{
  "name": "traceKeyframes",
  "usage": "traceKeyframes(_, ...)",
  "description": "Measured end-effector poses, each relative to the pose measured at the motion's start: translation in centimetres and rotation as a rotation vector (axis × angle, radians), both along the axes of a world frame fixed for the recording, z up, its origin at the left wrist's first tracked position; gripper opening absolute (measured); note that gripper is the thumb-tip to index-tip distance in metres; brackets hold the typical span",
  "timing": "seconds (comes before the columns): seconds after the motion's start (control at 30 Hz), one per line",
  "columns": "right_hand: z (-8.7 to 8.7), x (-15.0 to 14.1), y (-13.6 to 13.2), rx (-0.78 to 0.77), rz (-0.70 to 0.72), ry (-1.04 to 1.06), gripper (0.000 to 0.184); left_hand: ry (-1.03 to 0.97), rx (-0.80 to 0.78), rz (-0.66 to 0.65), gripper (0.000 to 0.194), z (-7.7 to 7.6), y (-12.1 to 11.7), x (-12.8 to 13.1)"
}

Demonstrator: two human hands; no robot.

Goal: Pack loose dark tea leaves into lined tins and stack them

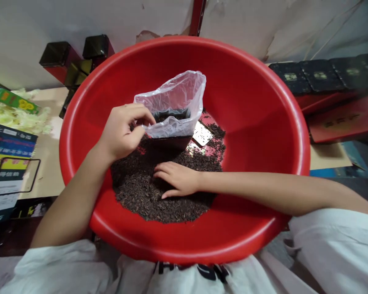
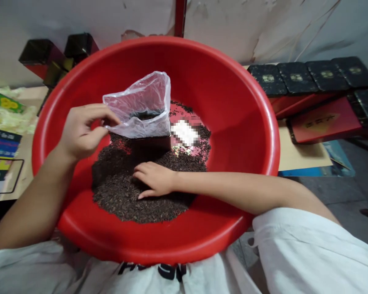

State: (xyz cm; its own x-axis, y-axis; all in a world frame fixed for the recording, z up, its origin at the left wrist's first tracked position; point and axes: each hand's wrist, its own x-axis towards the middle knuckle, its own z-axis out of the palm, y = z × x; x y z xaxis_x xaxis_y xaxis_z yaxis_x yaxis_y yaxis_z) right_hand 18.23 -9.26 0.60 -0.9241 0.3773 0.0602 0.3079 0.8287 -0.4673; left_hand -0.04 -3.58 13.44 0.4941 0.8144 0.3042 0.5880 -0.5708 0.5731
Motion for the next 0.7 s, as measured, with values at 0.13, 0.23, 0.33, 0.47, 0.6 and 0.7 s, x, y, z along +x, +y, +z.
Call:
traceKeyframes(0.13,-5.3,1.0,0.6,-0.275,-0.25,-0.238,0.107,-0.255,-0.086,0.092,0.015,-0.6,0.4,0.0)
traceKeyframes(0.23,-6.1,1.4,0.5,-0.387,-0.267,-0.235,0.113,-0.365,-0.08,0.191,0.012,-1.0,0.6,0.2)
traceKeyframes(0.33,-5.5,0.5,-0.3,-0.498,-0.298,-0.234,0.125,-0.598,-0.109,0.2,0.01,-1.7,1.3,0.6)
traceKeyframes(0.47,-4.8,-0.7,-1.2,-0.551,-0.288,-0.205,0.137,-0.98,-0.152,0.399,0.014,-2.3,3.1,0.5)
traceKeyframes(0.6,-4.6,-0.8,-1.6,-0.549,-0.288,-0.158,0.141,-0.892,-0.32,0.707,0.014,-3.1,5.2,-1.1)
traceKeyframes(0.7,-4.4,-0.9,-2.1,-0.553,-0.291,-0.126,0.14,-0.492,-0.473,0.674,0.024,-5.1,6.4,-2.7)
